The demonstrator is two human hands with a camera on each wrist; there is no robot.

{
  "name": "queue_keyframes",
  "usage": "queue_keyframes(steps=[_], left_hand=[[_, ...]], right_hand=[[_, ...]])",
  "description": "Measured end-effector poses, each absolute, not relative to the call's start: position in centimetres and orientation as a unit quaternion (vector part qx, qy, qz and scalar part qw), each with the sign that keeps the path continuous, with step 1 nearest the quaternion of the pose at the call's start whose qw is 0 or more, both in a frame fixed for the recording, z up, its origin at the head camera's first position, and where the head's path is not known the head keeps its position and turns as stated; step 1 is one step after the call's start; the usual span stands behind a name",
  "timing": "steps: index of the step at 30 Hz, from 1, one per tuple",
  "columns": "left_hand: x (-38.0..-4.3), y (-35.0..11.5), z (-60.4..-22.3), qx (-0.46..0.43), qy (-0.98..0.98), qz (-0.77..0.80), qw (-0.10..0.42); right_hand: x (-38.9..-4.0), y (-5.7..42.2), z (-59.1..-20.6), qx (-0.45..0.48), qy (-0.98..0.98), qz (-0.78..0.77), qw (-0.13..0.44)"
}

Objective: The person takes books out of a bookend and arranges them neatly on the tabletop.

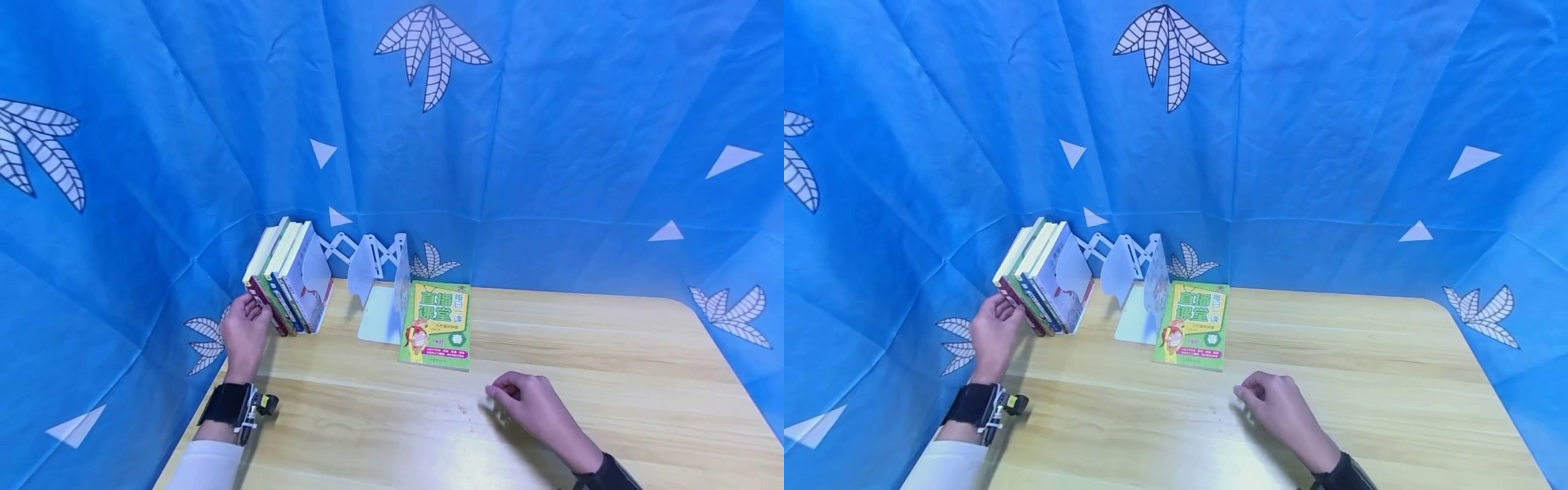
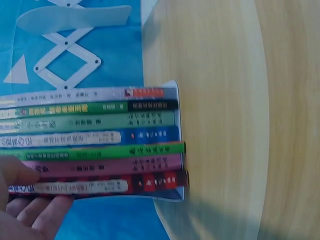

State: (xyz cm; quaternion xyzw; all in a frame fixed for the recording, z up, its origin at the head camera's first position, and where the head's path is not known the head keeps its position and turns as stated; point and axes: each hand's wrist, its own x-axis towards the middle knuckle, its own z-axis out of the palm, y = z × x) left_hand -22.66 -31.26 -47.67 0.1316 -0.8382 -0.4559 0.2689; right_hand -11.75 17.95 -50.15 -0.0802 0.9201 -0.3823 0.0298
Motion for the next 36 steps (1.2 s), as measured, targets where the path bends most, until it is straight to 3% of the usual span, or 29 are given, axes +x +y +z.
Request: queue_keyframes(steps=[22,29,36], left_hand=[[-19.2,-30.9,-48.1,0.160,-0.837,-0.379,0.361],[-17.6,-31.1,-47.5,0.176,-0.845,-0.367,0.348],[-16.7,-31.1,-47.1,0.178,-0.838,-0.385,0.343]], right_hand=[[-11.0,18.6,-49.3,-0.116,0.922,-0.369,-0.008],[-10.7,19.0,-49.1,-0.154,0.914,-0.374,-0.025],[-10.1,19.0,-48.7,-0.176,0.920,-0.341,-0.081]])
